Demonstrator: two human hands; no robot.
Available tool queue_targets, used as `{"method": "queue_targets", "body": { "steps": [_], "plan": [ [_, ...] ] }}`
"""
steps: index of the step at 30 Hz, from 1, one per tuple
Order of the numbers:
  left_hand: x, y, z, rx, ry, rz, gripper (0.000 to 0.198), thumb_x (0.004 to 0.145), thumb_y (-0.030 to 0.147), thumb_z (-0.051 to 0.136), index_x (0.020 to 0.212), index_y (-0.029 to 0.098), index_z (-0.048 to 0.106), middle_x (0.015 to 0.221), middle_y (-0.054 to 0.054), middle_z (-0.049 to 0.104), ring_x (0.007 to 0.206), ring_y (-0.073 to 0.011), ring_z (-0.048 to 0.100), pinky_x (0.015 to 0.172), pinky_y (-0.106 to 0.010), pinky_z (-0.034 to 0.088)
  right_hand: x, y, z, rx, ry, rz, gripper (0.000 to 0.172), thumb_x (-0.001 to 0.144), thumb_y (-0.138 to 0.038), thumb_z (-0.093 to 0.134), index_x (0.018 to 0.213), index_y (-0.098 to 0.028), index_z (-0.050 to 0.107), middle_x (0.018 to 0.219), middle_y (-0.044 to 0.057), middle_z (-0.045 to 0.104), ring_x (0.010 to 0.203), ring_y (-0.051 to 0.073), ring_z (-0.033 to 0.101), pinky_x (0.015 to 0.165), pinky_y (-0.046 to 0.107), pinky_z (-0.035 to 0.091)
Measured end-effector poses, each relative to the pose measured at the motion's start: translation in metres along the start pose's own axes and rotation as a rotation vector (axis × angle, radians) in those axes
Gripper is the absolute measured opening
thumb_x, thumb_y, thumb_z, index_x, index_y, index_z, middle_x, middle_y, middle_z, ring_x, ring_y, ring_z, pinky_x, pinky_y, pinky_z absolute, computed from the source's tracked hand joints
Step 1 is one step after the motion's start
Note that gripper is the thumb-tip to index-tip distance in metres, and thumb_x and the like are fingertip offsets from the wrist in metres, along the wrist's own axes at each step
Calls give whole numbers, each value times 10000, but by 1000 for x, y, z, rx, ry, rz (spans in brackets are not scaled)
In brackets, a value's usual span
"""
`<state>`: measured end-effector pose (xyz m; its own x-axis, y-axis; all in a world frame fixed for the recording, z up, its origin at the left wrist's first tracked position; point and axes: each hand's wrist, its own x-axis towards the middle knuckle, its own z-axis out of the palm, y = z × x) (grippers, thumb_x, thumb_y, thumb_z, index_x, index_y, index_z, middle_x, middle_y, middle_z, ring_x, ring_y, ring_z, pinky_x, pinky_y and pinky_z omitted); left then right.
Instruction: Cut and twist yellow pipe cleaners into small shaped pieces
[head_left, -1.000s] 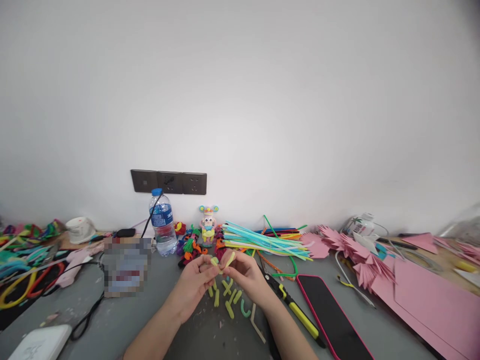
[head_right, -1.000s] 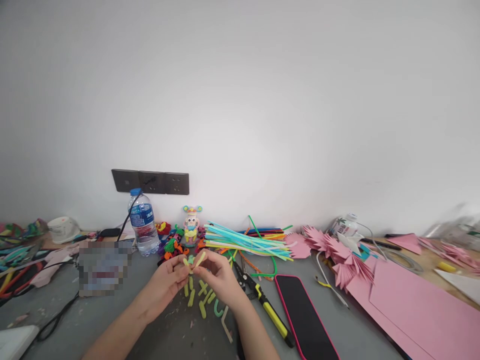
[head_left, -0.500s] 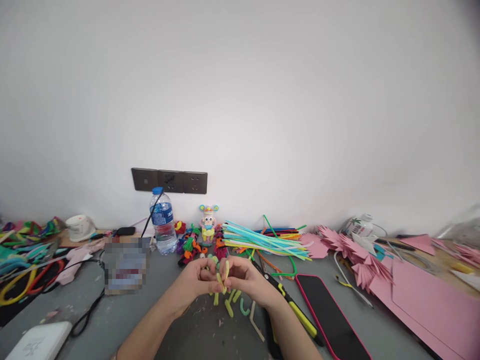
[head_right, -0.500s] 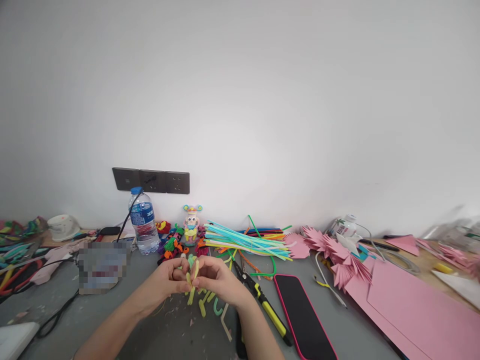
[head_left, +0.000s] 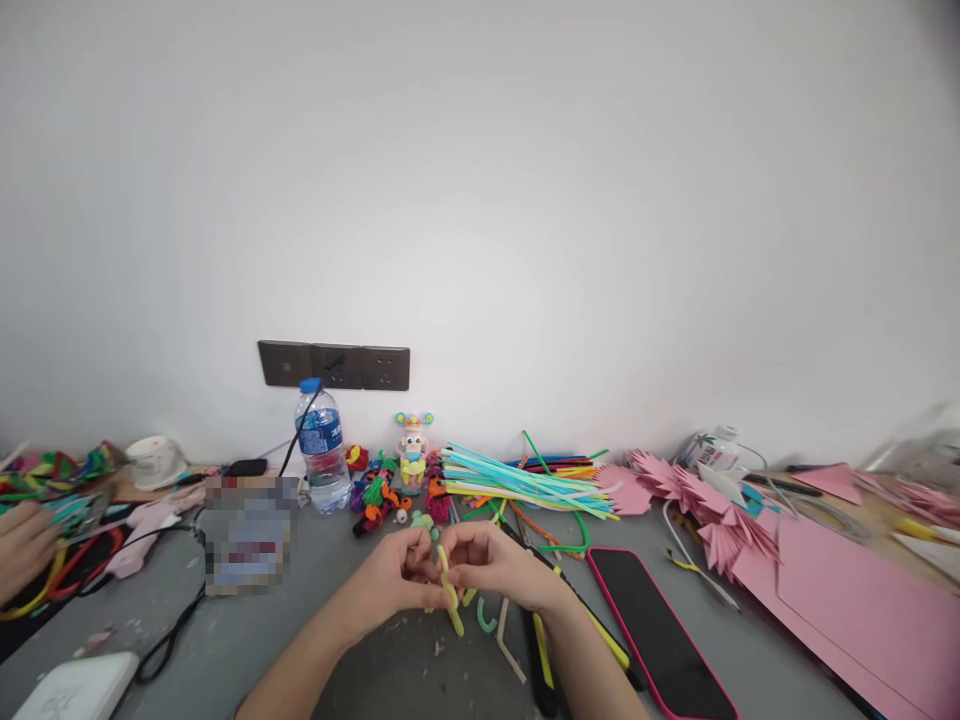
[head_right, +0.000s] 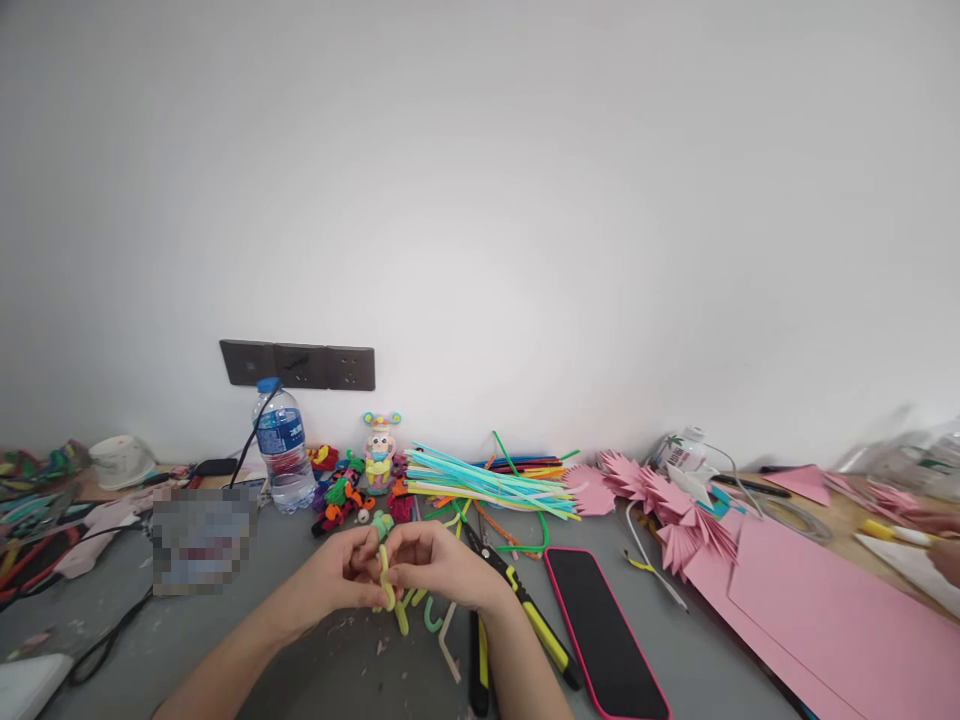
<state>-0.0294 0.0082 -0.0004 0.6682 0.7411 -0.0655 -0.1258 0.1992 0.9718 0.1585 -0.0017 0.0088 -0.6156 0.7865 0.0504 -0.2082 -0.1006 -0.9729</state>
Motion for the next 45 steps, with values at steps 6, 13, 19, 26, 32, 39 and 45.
{"method": "queue_targets", "body": {
  "steps": [6, 13, 19, 26, 32, 39, 45],
  "plan": [
    [0, 6, -1, 80, 59, -13, 495, 605, 289, 840, 663, 198, 357, 624, 54, 588, 577, -94, 529, 565, -205, 353, 1, 0, 1, 30, 19, -59, 283, 728, -321, 777, 848, -146, 591, 794, 20, 648, 706, 115, 600, 652, 223, 458],
    [-2, 11, 0, 47, 50, -25, 522, 574, 295, 853, 682, 207, 350, 570, 85, 543, 521, -72, 465, 529, -191, 310, 3, 1, 2, 39, 62, -64, 279, 686, -294, 808, 796, -149, 596, 757, -9, 614, 676, 101, 579, 644, 211, 431],
    [-3, 14, 1, 21, 36, -116, 443, 548, 274, 854, 690, 181, 445, 567, 66, 538, 499, -60, 418, 491, -187, 259, 4, -3, 8, 50, 32, -92, 276, 693, -308, 800, 773, -156, 584, 803, 17, 630, 757, 131, 603, 668, 223, 436],
    [-2, 10, -1, 60, 56, -133, 330, 617, 330, 812, 768, 154, 577, 620, 34, 570, 504, -69, 394, 490, -199, 281, 6, 0, 6, -24, 94, -147, 276, 721, -334, 776, 769, -166, 562, 722, -13, 576, 682, 126, 553, 636, 236, 408],
    [4, 7, 5, 317, 280, 65, 270, 645, 373, 764, 696, 163, 602, 599, 34, 542, 539, -103, 419, 516, -210, 307, 13, 1, 3, -89, 291, -264, 297, 730, -373, 761, 747, -180, 536, 750, -10, 546, 664, 122, 502, 633, 242, 400],
    [5, 3, 6, 506, 488, 233, 150, 674, 315, 718, 649, 187, 644, 633, 7, 596, 549, -134, 458, 510, -220, 308, 16, 3, 2, -133, 360, -339, 303, 740, -385, 744, 716, -200, 504, 749, -4, 536, 681, 135, 491, 633, 249, 399],
    [4, 1, 3, 504, 529, 295, 147, 681, 327, 736, 629, 205, 673, 564, 13, 578, 520, -141, 441, 504, -233, 291, 19, 7, 3, -127, 359, -362, 323, 725, -397, 753, 705, -205, 494, 760, -3, 541, 690, 138, 500, 634, 257, 417]
  ]
}}
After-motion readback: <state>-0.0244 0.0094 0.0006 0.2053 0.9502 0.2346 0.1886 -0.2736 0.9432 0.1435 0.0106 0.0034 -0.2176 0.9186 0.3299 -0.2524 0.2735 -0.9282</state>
